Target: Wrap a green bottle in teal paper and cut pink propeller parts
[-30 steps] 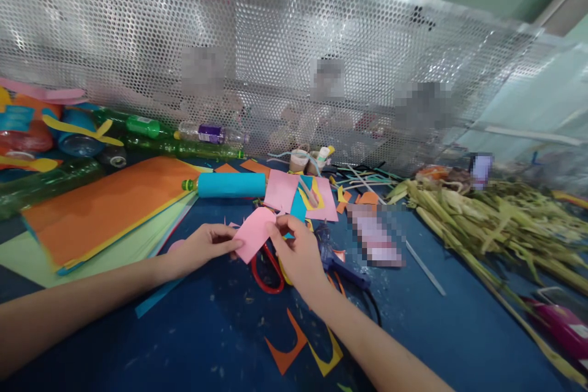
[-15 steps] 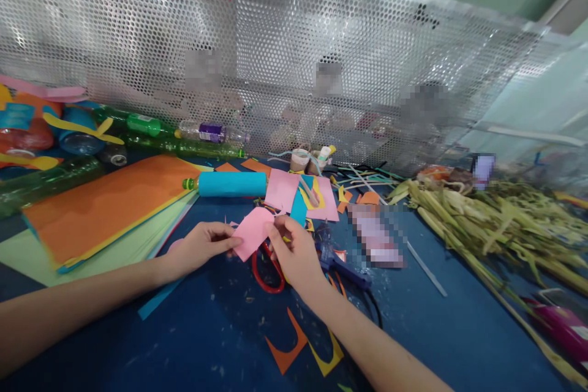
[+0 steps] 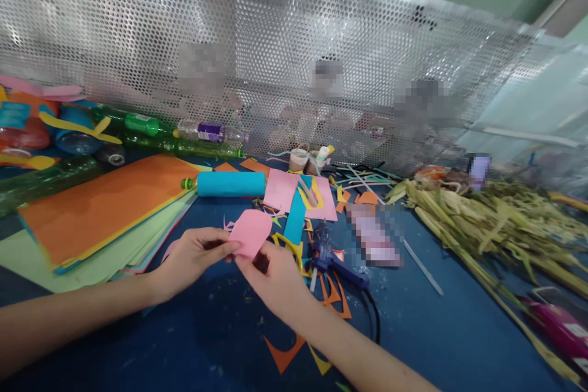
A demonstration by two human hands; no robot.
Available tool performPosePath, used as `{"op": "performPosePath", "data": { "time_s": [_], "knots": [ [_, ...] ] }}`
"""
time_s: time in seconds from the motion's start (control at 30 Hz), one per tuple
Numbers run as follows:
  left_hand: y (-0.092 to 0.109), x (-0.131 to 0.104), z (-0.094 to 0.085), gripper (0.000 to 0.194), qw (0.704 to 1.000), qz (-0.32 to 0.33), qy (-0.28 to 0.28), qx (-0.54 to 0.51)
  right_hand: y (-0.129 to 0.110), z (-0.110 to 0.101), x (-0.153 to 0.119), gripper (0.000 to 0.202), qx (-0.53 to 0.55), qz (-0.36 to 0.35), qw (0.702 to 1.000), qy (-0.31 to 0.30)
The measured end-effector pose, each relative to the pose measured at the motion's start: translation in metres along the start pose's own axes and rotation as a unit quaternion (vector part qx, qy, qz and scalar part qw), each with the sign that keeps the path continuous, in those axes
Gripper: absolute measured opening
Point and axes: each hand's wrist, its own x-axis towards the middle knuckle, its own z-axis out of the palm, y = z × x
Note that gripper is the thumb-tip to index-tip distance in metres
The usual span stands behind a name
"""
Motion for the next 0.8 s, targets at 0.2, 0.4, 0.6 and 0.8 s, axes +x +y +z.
{"op": "performPosePath", "data": {
  "time_s": [0.2, 0.4, 0.6, 0.8],
  "knots": [
    [-0.007, 0.004, -0.002, 0.012, 0.998, -0.012, -0.033, -0.057, -0.003, -0.004, 0.003, 0.022, 0.005, -0.008, 1.0, 0.017],
    [-0.011, 0.007, -0.005, 0.012, 0.991, -0.021, -0.077, -0.106, 0.0, -0.01, 0.007, 0.018, -0.025, -0.015, 0.999, 0.029],
    [-0.015, 0.013, -0.007, 0.016, 0.999, -0.028, -0.019, -0.041, 0.0, -0.015, 0.011, 0.023, -0.031, -0.026, 0.999, 0.021],
    [-0.019, 0.017, -0.009, 0.019, 1.0, -0.017, -0.001, -0.021, 0.003, -0.018, 0.013, 0.023, 0.008, -0.013, 1.0, 0.009]
  ]
}}
